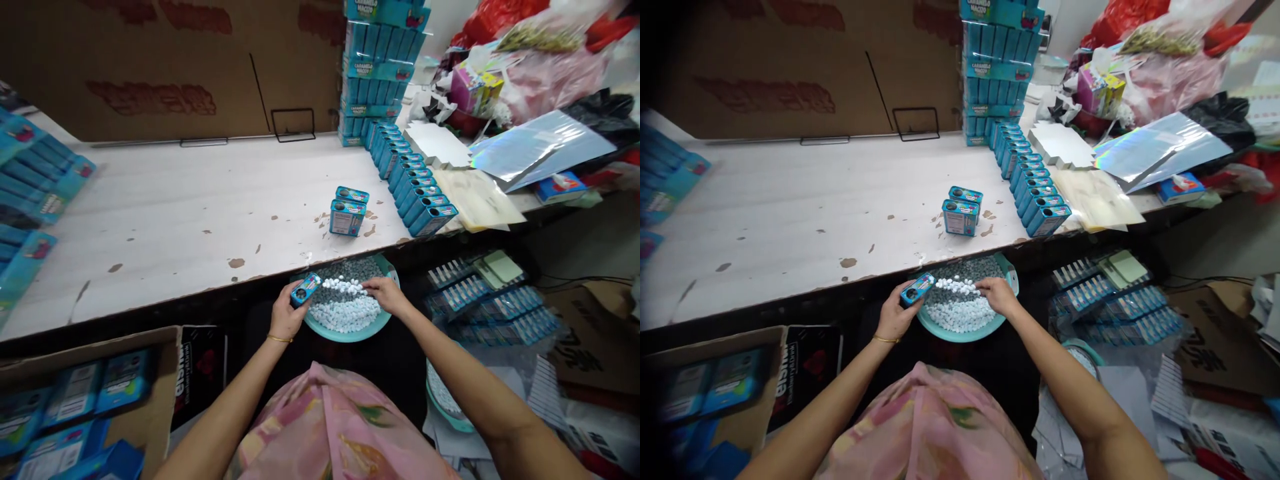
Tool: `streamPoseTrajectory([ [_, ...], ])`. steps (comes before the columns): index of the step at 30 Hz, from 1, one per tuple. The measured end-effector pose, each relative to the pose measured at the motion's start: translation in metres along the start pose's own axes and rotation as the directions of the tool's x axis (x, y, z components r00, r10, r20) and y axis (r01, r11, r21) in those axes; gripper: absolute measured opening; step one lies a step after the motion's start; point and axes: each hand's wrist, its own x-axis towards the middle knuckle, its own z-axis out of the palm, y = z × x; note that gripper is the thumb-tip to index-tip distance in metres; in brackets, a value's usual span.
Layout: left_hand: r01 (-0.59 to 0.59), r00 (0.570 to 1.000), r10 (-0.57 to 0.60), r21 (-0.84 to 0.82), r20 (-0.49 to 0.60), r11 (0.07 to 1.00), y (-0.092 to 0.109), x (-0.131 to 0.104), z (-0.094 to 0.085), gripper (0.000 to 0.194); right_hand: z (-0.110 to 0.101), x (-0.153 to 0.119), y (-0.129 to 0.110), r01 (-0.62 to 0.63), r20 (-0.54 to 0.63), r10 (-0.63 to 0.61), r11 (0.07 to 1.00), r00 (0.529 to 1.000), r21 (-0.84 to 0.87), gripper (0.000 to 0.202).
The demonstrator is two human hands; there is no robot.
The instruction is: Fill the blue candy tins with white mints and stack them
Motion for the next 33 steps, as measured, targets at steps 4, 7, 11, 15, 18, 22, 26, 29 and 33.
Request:
streamPoseTrajectory([
  [4, -0.058, 0.995, 0.056, 0.012, 0.08, 0.998, 0.006, -0.001, 0.016, 0.037, -0.029, -0.012, -0.039, 0.108, 0.039, -0.102, 0.965, 0.994, -0.24, 0.027],
  [7, -0.085, 0.99, 0.082, 0.018, 0.115, 0.996, 0.012, -0.002, 0.024, 0.038, -0.037, -0.018, -0.069, 0.116, 0.103, -0.074, 0.86, 0.992, -0.496, 0.032],
  [11, -0.087, 0.987, 0.08, 0.052, 0.137, 0.995, 0.015, -0.003, 0.026, 0.041, -0.039, -0.022, -0.1, 0.162, 0.173, -0.054, 0.695, 0.983, -0.701, 0.028],
  [15, -0.087, 0.987, 0.077, 0.065, 0.144, 0.994, 0.013, -0.004, 0.027, 0.043, -0.036, -0.023, -0.119, 0.213, 0.214, -0.072, 0.607, 0.974, -0.766, 0.025],
  [18, -0.095, 0.987, 0.085, 0.064, 0.135, 0.993, 0.012, -0.003, 0.029, 0.042, -0.035, -0.024, -0.127, 0.231, 0.225, -0.087, 0.603, 0.971, -0.764, 0.025],
  [22, -0.105, 0.989, 0.104, 0.011, 0.106, 0.994, 0.007, -0.002, 0.027, 0.038, -0.044, -0.028, -0.116, 0.194, 0.19, -0.074, 0.626, 0.979, -0.756, 0.026],
  [26, -0.123, 0.989, 0.129, -0.086, 0.069, 0.989, -0.002, -0.003, 0.018, 0.037, -0.049, -0.025, -0.061, 0.032, 0.077, 0.032, 0.701, 0.997, -0.712, 0.034],
  [29, -0.104, 0.992, 0.111, -0.125, 0.052, 0.987, -0.007, -0.005, 0.011, 0.036, -0.022, -0.012, -0.014, -0.127, 0.044, 0.199, 0.766, 0.979, -0.631, 0.035],
  [33, -0.067, 0.997, 0.072, -0.122, 0.032, 0.99, -0.007, -0.007, 0.005, 0.035, 0.045, 0.012, 0.012, -0.217, 0.052, 0.283, 0.829, 0.958, -0.515, 0.032],
])
